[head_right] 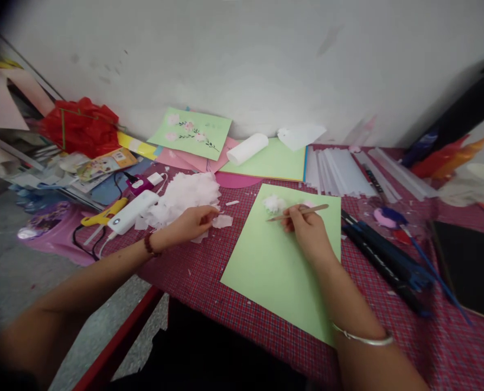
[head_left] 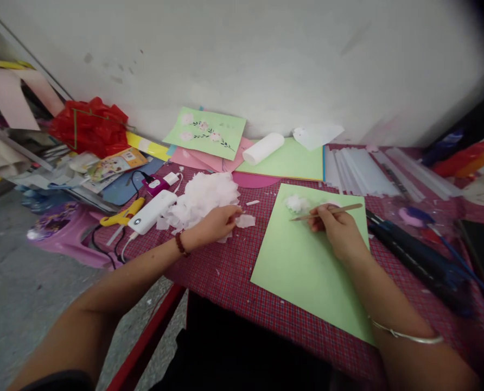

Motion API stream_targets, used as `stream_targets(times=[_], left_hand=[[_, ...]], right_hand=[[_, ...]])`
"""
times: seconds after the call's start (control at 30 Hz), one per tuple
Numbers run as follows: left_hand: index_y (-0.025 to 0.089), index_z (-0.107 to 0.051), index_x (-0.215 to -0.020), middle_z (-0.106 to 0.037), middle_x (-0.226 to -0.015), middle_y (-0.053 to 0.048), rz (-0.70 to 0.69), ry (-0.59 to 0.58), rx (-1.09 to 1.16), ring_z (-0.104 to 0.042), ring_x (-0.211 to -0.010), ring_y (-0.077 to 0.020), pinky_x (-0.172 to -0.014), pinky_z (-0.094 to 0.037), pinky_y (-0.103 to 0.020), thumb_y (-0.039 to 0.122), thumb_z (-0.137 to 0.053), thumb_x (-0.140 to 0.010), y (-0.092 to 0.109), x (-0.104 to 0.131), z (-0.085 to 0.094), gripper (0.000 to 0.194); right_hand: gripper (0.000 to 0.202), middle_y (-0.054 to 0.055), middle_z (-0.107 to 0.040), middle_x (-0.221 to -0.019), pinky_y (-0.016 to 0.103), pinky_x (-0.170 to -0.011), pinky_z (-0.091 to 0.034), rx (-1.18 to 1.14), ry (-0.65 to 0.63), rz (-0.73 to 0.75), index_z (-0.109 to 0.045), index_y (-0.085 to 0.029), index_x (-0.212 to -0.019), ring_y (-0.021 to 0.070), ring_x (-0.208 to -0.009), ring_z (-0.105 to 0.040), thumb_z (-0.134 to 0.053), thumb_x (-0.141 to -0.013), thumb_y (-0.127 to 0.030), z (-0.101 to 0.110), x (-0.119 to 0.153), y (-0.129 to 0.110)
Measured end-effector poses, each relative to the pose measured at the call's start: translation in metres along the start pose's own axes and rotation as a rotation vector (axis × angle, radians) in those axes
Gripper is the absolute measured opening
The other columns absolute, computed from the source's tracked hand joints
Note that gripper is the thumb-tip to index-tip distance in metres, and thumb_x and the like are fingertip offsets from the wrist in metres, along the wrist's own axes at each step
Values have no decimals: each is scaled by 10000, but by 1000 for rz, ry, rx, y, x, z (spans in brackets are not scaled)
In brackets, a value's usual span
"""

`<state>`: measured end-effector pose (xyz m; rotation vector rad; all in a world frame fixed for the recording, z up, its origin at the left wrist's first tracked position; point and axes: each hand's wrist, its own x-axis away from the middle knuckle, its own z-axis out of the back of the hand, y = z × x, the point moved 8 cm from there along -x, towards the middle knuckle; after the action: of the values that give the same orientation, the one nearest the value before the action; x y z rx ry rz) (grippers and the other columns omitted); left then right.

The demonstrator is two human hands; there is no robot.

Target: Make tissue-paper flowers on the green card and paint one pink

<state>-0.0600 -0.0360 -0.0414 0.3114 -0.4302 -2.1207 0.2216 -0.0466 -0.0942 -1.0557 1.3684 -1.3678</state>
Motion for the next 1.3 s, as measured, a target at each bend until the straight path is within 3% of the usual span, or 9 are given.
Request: stream_targets(times=[0.1, 0.27, 0.5, 0.67, 0.8, 0.93, 1.1, 1.3], left_hand=[[142, -666, -951, -653, -750, -14, 46, -45, 18, -571, -672, -133, -664, -441, -257, 37, -519, -766, -10, 0, -1, 258], [149, -663, -750, -662, -797, -33, 13, -34, 98, -580, -751, -142, -717, -427, -271, 103, -536, -798, -8, -2, 2, 143], [156, -612, -740, -563, -672, 24, 239, -22, 654, -457, -588, -81, -575, -356, -223, 241, -573, -800, -13, -10, 24, 112], [160, -592, -712, -564, -629, 28, 221, -67, 815, -452, -550, -68, -546, -343, -218, 142, -605, -699, 6, -43, 26, 26], [168, -567, -768, -564, -623, 32, 186, -32, 1016, -429, -506, -52, -517, -328, -218, 122, -642, -707, 28, -86, 9, 108], [146, -559, -792, -568, -668, 32, 241, 13, 1342, -501, -550, -46, -556, -383, -208, 110, -682, -704, 38, -119, -26, 155], [122, -580, -731, -573, -669, 31, 329, -33, 1470, -525, -580, -44, -579, -415, -199, 121, -725, -687, 22, -124, -64, 152], [126, -622, -725, -620, -701, 18, 319, -47, 1442, -556, -639, -63, -667, -450, -215, 101, -699, -649, 14, -121, -73, 111]], right_hand=[[326, 44, -656, -640, 333, -508, -489, 7, 0, -5, -666, -239, -742, 174, -522, -578, -660, -791, -561, 0, 0, 0], [333, 37, -640, -618, 326, -506, -485, -22, 12, -27, -657, -239, -725, 163, -510, -571, -669, -782, -567, 2, -1, 2], [386, 33, -636, -606, 309, -497, -471, -128, 52, -85, -661, -219, -711, 150, -505, -561, -722, -699, -600, 6, -2, 4], [372, 30, -628, -584, 291, -445, -417, -143, 68, -72, -649, -215, -705, 142, -469, -534, -714, -697, -581, 14, -3, -6], [346, 14, -623, -566, 251, -398, -341, -127, 101, -81, -627, -217, -705, 124, -441, -504, -694, -704, -556, 20, -3, -13], [339, 0, -624, -557, 229, -380, -299, -103, 94, -95, -615, -206, -712, 113, -424, -492, -676, -713, -540, 17, -1, -12], [340, 0, -635, -577, 221, -371, -293, -70, 114, -87, -609, -199, -731, 108, -421, -494, -666, -724, -535, 16, -2, -9], [340, 12, -676, -672, 214, -359, -288, -28, 126, -30, -613, -195, -798, 97, -432, -505, -630, -782, -535, 17, -4, -8]])
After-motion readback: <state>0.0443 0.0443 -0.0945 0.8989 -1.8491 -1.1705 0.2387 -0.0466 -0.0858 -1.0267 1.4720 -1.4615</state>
